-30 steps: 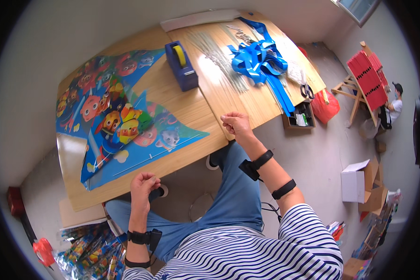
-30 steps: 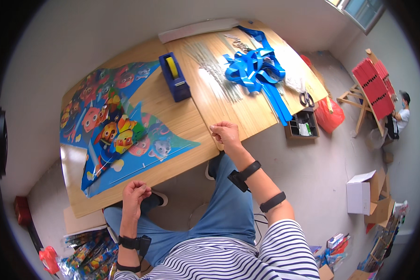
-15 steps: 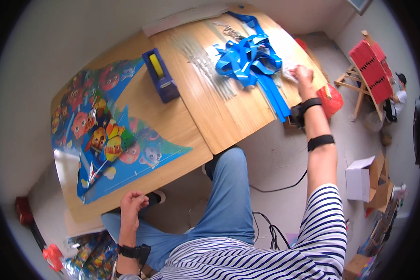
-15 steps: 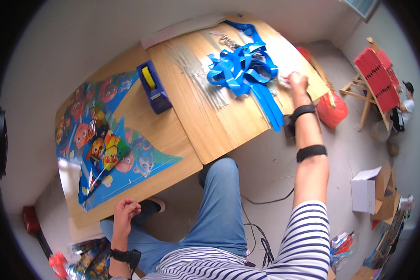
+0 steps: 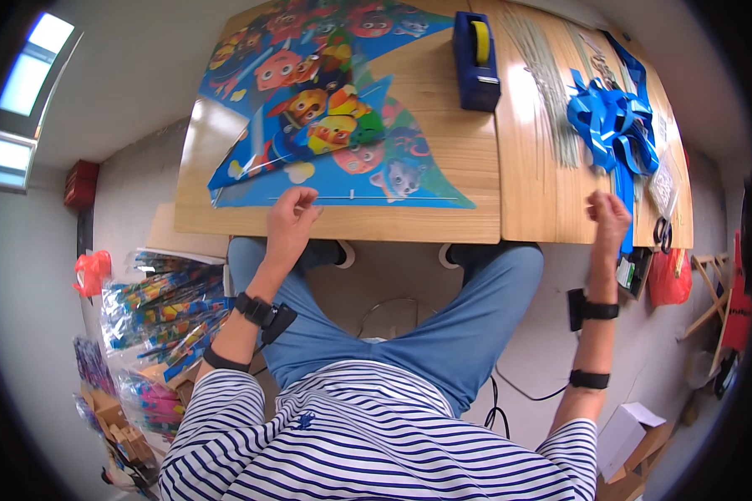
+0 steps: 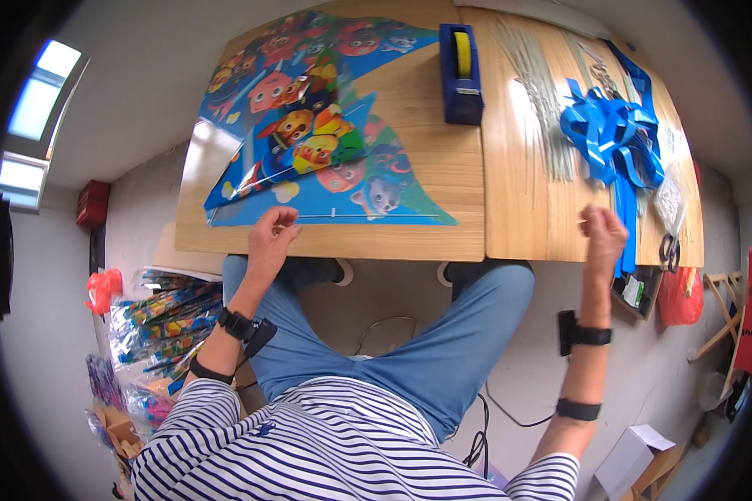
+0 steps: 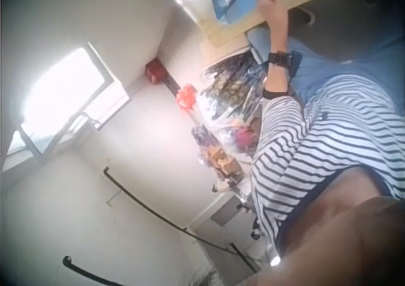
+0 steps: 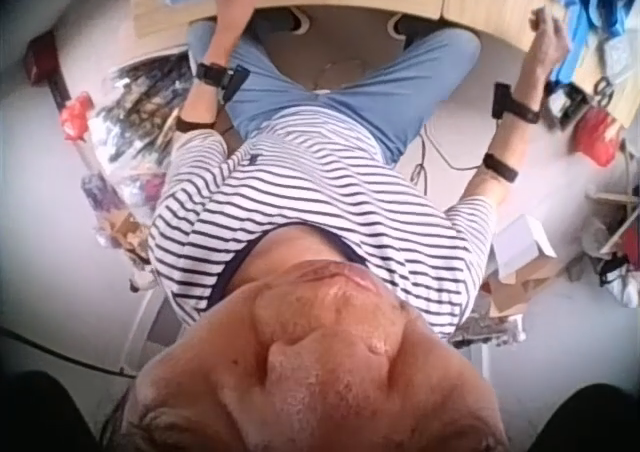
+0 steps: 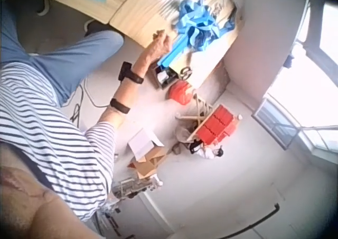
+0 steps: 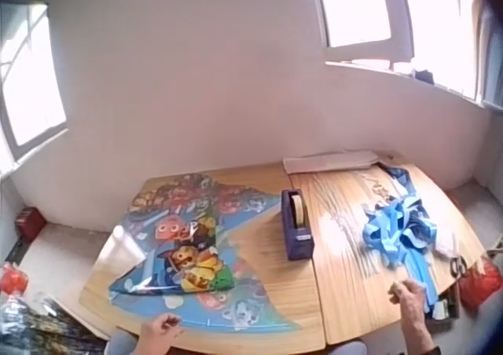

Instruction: Assembling a plastic kite by attaching support sticks and reinforcing them with tape.

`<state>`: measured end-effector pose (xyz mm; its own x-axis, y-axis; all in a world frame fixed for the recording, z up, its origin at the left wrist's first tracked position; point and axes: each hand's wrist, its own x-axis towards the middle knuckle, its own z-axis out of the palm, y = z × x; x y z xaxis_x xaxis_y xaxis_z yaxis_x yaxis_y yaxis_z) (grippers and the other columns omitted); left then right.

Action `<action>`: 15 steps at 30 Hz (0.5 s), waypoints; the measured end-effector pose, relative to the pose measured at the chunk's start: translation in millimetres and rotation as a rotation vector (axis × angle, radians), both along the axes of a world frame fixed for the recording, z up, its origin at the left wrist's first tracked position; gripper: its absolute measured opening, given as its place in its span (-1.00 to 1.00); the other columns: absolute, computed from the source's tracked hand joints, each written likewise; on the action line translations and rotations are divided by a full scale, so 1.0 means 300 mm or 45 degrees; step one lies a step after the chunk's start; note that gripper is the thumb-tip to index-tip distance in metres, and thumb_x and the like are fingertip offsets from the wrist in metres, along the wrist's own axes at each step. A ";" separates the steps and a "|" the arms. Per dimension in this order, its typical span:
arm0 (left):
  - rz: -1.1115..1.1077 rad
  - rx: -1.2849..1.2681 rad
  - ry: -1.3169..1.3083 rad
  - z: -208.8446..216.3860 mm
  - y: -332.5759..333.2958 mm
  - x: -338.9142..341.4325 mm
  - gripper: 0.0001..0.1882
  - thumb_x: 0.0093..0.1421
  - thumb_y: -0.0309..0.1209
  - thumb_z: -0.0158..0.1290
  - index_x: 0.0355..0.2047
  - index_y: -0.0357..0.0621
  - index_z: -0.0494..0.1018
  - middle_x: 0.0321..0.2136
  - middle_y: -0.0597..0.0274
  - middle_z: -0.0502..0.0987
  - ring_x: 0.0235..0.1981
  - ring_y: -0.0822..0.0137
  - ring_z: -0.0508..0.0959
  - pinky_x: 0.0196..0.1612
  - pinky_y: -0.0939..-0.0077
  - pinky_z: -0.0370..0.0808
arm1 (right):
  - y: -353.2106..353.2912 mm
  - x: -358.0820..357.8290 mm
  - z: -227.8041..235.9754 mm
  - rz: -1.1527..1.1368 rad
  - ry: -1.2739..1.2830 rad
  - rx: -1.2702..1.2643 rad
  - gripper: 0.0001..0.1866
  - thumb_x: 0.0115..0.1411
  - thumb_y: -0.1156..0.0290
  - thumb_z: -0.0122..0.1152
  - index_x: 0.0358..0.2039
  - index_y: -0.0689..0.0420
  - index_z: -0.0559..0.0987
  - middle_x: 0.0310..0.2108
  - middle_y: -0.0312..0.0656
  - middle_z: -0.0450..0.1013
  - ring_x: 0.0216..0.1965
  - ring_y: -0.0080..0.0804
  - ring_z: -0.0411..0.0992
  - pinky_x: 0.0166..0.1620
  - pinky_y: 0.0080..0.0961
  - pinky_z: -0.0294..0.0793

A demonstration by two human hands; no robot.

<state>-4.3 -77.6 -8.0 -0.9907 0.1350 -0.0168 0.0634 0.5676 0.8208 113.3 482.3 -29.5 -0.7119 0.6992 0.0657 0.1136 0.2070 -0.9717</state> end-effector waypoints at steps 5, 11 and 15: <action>-0.098 -0.289 0.400 -0.025 -0.107 -0.034 -0.70 0.08 -0.56 0.19 -0.13 -0.24 0.52 -0.18 0.07 0.59 -0.16 0.14 0.59 -0.11 0.36 0.52 | -0.531 -0.179 0.008 0.399 -0.125 -0.150 -0.82 0.24 0.41 0.27 -0.35 0.29 0.65 -0.50 -0.27 0.54 -0.48 -0.60 0.46 -0.40 -0.63 0.47; -0.185 -0.366 0.477 -0.043 -0.182 -0.009 -0.66 0.02 -0.57 0.19 -0.13 -0.26 0.52 -0.12 -0.01 0.57 -0.04 -0.04 0.51 0.05 0.16 0.44 | -0.859 -0.414 0.029 0.669 -0.285 0.045 -0.81 0.16 0.43 0.31 -0.31 0.33 0.63 -0.54 -0.23 0.52 -0.50 -0.54 0.47 -0.40 -0.56 0.46; -0.205 -0.314 0.538 -0.043 -0.187 -0.010 -0.64 -0.02 -0.57 0.21 -0.15 -0.29 0.51 -0.12 -0.01 0.57 -0.03 -0.06 0.49 0.07 0.11 0.42 | -0.986 -0.575 0.025 0.670 -0.277 0.098 -0.79 0.12 0.44 0.32 -0.31 0.35 0.62 -0.55 -0.18 0.53 -0.52 -0.48 0.50 -0.42 -0.47 0.47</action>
